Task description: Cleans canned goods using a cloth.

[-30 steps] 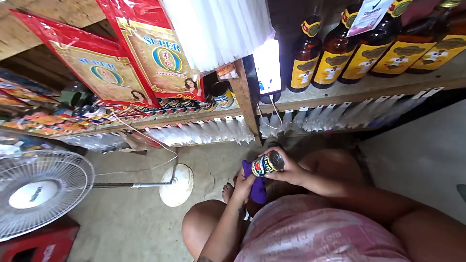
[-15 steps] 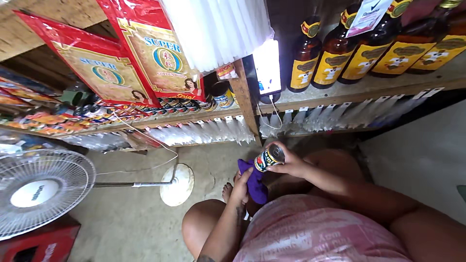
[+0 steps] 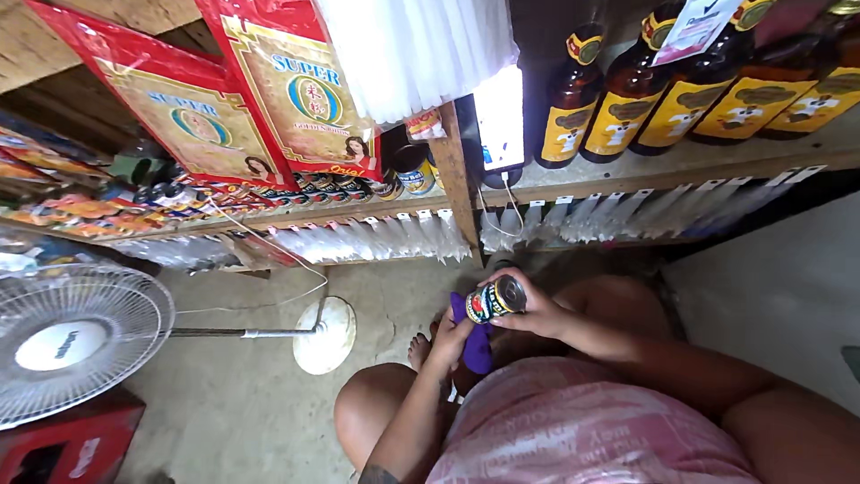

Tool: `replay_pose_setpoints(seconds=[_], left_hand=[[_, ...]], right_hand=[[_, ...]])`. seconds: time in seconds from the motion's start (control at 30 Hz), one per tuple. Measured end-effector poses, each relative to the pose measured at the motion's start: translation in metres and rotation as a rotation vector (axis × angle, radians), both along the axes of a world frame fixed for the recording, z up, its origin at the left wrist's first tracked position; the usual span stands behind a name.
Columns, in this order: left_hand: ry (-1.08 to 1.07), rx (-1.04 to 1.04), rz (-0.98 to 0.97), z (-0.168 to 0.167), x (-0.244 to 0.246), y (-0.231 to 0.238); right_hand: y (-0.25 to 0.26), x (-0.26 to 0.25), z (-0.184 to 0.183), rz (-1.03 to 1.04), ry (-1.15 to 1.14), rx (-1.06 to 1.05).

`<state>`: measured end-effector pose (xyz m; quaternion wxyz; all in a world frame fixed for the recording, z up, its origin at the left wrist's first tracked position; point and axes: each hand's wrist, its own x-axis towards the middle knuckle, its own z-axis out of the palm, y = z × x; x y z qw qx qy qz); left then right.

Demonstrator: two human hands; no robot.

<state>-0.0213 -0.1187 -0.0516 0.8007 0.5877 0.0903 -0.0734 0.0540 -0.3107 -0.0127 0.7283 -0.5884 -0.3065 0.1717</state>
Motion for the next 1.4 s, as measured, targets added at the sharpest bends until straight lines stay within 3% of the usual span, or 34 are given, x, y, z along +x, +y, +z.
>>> replay_pose_setpoints(seconds=[0.27, 0.4, 0.53, 0.67, 0.83, 0.97, 1.13, 1.27, 1.4], left_hand=[[0.114, -0.187, 0.093, 0.008, -0.001, -0.001], [0.121, -0.259, 0.166, 0.005, -0.001, -0.002], [0.067, -0.145, 0.128, 0.008, 0.001, -0.003], [0.001, -0.043, 0.028, 0.005, 0.001, -0.003], [0.053, -0.087, 0.095, 0.008, 0.001, 0.001], [0.042, -0.146, 0.185, 0.004, 0.002, -0.001], [-0.061, -0.035, 0.080, 0.002, 0.003, -0.003], [-0.034, -0.032, 0.060, 0.004, 0.002, -0.002], [0.028, -0.146, 0.191, 0.007, 0.001, -0.001]], right_hand=[[-0.001, 0.009, 0.017, -0.103, 0.182, -0.139], [-0.006, 0.009, 0.014, -0.015, 0.166, -0.150], [-0.003, 0.003, 0.000, 0.049, 0.028, 0.003], [0.001, 0.003, 0.003, -0.070, 0.070, -0.023], [0.000, 0.008, 0.020, -0.165, 0.239, -0.242], [-0.004, 0.010, 0.017, -0.021, 0.209, -0.200], [0.000, 0.006, 0.008, 0.020, 0.114, -0.030], [0.002, 0.008, 0.015, -0.134, 0.191, -0.138], [-0.003, 0.011, 0.017, -0.088, 0.209, -0.213]])
